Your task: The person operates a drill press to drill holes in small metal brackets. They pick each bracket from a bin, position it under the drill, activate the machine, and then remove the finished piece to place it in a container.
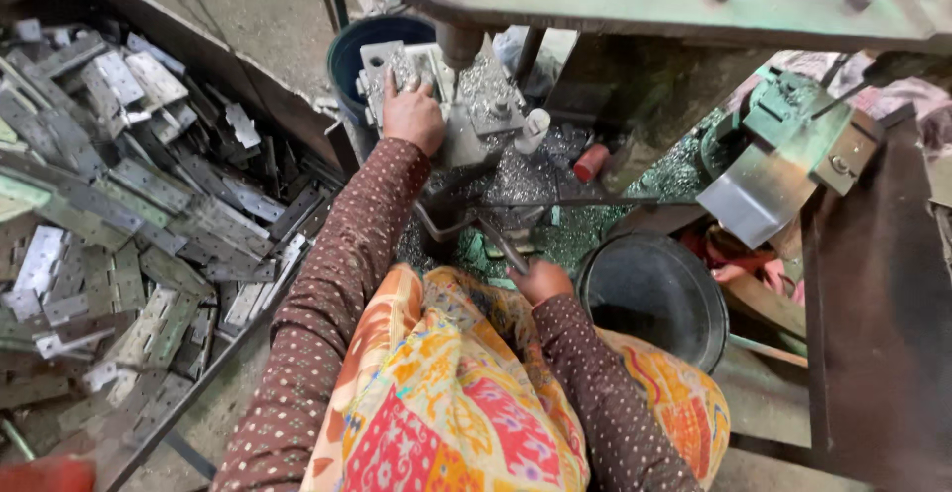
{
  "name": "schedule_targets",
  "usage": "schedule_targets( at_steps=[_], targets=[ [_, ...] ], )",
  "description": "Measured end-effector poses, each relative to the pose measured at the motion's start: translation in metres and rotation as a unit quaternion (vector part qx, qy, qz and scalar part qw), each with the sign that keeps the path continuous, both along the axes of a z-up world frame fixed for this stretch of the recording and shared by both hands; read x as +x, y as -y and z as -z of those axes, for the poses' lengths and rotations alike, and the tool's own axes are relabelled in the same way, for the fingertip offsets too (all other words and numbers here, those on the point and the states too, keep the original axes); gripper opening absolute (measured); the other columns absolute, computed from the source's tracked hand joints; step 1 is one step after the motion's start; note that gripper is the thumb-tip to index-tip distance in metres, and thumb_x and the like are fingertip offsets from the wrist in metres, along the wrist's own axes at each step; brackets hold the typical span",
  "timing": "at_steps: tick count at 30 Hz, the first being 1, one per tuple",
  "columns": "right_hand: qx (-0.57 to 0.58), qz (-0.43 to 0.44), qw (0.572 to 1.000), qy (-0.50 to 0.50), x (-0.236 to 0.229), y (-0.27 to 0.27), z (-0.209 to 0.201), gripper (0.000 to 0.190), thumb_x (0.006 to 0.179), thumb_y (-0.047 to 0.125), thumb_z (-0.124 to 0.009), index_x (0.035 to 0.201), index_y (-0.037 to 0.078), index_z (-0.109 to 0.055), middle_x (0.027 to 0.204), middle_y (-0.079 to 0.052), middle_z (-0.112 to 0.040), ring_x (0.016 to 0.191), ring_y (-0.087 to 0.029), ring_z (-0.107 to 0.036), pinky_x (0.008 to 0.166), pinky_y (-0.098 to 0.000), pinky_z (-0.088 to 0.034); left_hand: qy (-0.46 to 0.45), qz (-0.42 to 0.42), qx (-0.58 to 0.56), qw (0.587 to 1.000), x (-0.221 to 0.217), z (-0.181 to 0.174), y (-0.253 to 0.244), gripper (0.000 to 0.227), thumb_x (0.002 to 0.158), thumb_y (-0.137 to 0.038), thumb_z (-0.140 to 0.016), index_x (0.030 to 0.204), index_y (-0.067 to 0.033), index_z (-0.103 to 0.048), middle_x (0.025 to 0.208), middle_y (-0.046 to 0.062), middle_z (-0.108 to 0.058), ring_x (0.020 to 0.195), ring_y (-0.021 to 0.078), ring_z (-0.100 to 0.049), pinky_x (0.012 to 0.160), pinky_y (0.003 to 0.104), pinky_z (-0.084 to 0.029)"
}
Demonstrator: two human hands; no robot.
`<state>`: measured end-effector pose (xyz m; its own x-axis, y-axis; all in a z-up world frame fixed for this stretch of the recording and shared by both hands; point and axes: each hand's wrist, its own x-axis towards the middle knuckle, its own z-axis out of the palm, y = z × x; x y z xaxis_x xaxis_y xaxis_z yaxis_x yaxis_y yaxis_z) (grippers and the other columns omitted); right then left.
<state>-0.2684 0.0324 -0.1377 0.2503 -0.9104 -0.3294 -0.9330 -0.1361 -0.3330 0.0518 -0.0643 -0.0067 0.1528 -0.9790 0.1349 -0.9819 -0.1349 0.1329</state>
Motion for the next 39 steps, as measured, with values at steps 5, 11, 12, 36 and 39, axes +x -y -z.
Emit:
schedule_targets(
  at_steps=[5,11,12,36,39],
  targets=[
    [-0.003,0.002,1.0,0.002,0.009,0.007,-0.064,0.05,0.081,0.058,-0.07,0.097,0.011,-0.075,0.082,-0.019,-0.073,0.078,-0.037,-0.071,0.073,-0.0481,-0.054,0.058,0.016,-0.05,0.997,-0.004,-0.012,-0.003,0.038,0.094,-0.023,-0.046,0.083,-0.0125,-0.081,0.14,0.01,-0.058,0.139,0.0262,-0.046,0.118,0.057,-0.005],
    [-0.068,-0.011,0.997,-0.038,0.022,-0.002,-0.12,0.05,0.084,0.059,-0.068,0.09,0.01,-0.072,0.08,-0.016,-0.072,0.076,-0.036,-0.071,0.07,-0.0487,-0.054,0.062,0.048,-0.05,0.996,-0.06,-0.02,-0.084,0.052,0.106,-0.044,-0.051,0.087,-0.0037,-0.078,0.147,0.016,-0.056,0.127,0.0235,-0.054,0.125,0.053,-0.015],
    [-0.062,-0.006,0.997,-0.041,0.023,-0.003,-0.123,0.049,0.084,0.059,-0.068,0.091,0.011,-0.072,0.08,-0.016,-0.072,0.076,-0.036,-0.071,0.069,-0.0486,-0.054,0.1,0.049,-0.113,0.987,-0.068,-0.019,-0.098,0.04,0.099,-0.037,-0.054,0.096,-0.0041,-0.078,0.139,0.015,-0.059,0.126,0.0247,-0.055,0.123,0.052,-0.019],
    [-0.105,-0.034,0.994,0.011,0.015,-0.006,-0.108,0.048,0.084,0.056,-0.071,0.085,0.009,-0.072,0.073,-0.016,-0.07,0.069,-0.036,-0.07,0.065,-0.0492,-0.053,0.054,0.019,-0.32,0.946,-0.042,-0.039,-0.087,0.013,0.1,-0.014,-0.066,0.107,-0.0042,-0.062,0.104,0.007,-0.063,0.067,0.0211,-0.063,0.07,0.036,-0.053],
    [-0.092,-0.033,0.995,0.013,0.015,-0.006,-0.11,0.048,0.083,0.057,-0.07,0.085,0.009,-0.072,0.073,-0.016,-0.071,0.069,-0.036,-0.07,0.065,-0.0491,-0.054,0.114,0.012,-0.256,0.96,-0.042,-0.028,-0.072,0.023,0.097,-0.019,-0.063,0.116,-0.0063,-0.062,0.11,0.004,-0.061,0.08,0.0173,-0.064,0.082,0.036,-0.055]
  ],
)
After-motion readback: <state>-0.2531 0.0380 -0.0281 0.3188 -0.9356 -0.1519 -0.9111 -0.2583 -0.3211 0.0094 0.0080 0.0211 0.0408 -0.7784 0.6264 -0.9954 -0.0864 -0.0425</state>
